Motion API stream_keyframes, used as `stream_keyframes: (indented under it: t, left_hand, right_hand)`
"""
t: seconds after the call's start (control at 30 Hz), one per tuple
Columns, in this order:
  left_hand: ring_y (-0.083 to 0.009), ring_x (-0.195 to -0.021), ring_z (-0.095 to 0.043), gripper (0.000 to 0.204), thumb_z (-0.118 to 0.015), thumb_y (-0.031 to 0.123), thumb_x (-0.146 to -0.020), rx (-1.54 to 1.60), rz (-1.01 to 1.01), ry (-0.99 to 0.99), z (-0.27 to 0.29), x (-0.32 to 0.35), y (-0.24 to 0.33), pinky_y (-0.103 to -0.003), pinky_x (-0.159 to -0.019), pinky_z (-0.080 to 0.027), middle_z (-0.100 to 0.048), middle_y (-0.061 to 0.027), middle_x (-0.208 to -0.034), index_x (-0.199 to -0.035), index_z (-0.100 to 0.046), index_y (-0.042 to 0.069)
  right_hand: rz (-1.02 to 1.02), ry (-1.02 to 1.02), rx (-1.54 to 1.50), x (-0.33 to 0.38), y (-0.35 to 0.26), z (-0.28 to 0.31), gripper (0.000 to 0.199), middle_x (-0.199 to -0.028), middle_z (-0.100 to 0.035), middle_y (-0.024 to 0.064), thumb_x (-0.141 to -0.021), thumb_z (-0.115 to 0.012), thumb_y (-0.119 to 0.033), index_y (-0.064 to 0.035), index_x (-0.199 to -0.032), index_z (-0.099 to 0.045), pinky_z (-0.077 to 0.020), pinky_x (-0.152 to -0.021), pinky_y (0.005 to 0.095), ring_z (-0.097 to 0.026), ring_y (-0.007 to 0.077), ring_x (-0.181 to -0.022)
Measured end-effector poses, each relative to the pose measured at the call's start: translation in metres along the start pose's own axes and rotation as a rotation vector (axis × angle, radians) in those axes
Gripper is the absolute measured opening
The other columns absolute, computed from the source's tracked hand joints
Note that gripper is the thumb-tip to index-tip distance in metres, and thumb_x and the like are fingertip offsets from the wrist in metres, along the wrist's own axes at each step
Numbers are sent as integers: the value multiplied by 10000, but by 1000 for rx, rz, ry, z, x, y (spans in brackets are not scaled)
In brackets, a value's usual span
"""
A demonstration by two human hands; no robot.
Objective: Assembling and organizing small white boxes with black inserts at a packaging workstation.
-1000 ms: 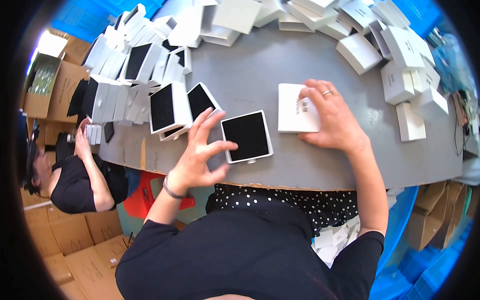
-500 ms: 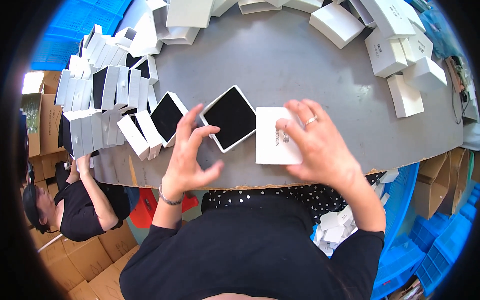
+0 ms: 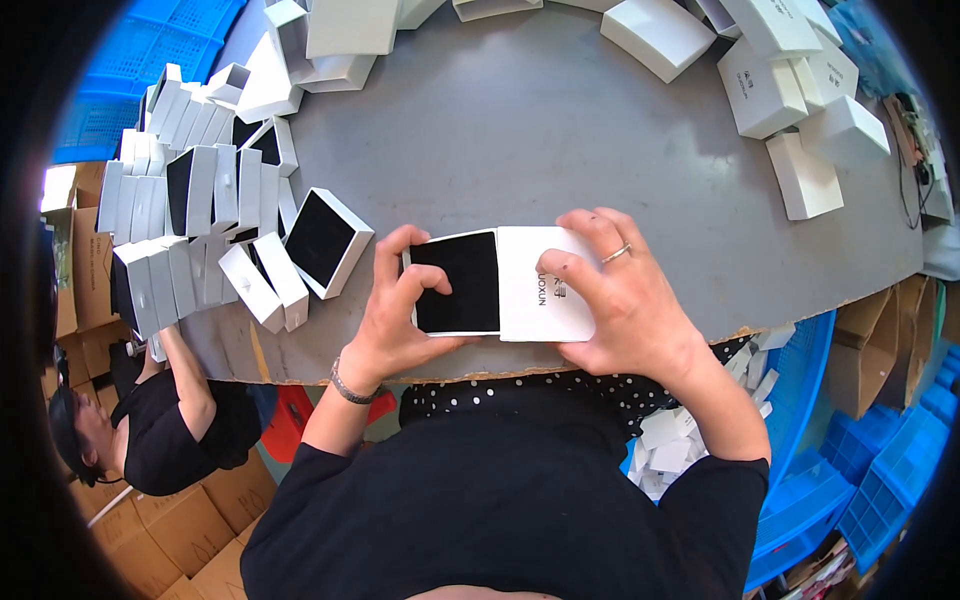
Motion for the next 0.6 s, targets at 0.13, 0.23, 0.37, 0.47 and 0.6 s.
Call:
stream_keyframes:
  t: [0.13,0.23,0.37,0.47,0.6]
  left_hand:
    - [-381,-1270,-423,597,-964,184,-578,50,-53,-73,-2,-2,0,-466,-1057,-424,-394,-172,-1341,-1042,-592,130]
    - [-378,-1288,-414,751,-986,229,-565,101,-94,-66,-5,-7,0,-476,-1082,-414,-380,-169,-1352,-1186,-574,139]
    - [-422,-1446,-297,1225,-972,425,-624,147,-100,66,-10,-7,-3,-514,-1165,-337,-264,-224,-1554,-1586,-293,91]
    - [-458,-1534,-159,1277,-878,561,-715,220,-48,82,-32,-9,9,-536,-1213,-243,-108,-270,-1659,-1631,-158,40]
    - [-469,-1555,-94,1140,-775,525,-814,427,-156,165,-44,-17,28,-569,-1229,-178,-75,-275,-1674,-1633,-156,29]
  right_hand:
    - [-2,-1,-16,3,5,0,656,-1291,-513,185,-529,-822,-136,-151,-1150,-611,-464,-1023,514,-500,446,-1195]
    - [20,-37,-57,1,4,-5,684,-1301,-502,181,-523,-820,-139,-161,-1174,-614,-445,-1040,527,-479,451,-1217]
    - [-29,-22,-58,-1,3,-9,697,-1316,-486,182,-507,-819,-154,-161,-1177,-624,-414,-1045,535,-442,456,-1243]
    - [-39,14,-65,-3,-14,-24,685,-1326,-480,183,-520,-813,-182,-163,-1181,-634,-386,-1047,543,-422,447,-1259]
    - [-19,38,-35,-10,-22,-26,677,-1365,-472,182,-555,-807,-226,-177,-1212,-653,-349,-1059,550,-391,435,-1294]
Point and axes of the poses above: each hand's wrist, its own x-axis away from the middle knuckle, its own z-axis out of the back of the hand, y = z × x, the point moved 4 cm from there along -x, towards the middle knuckle
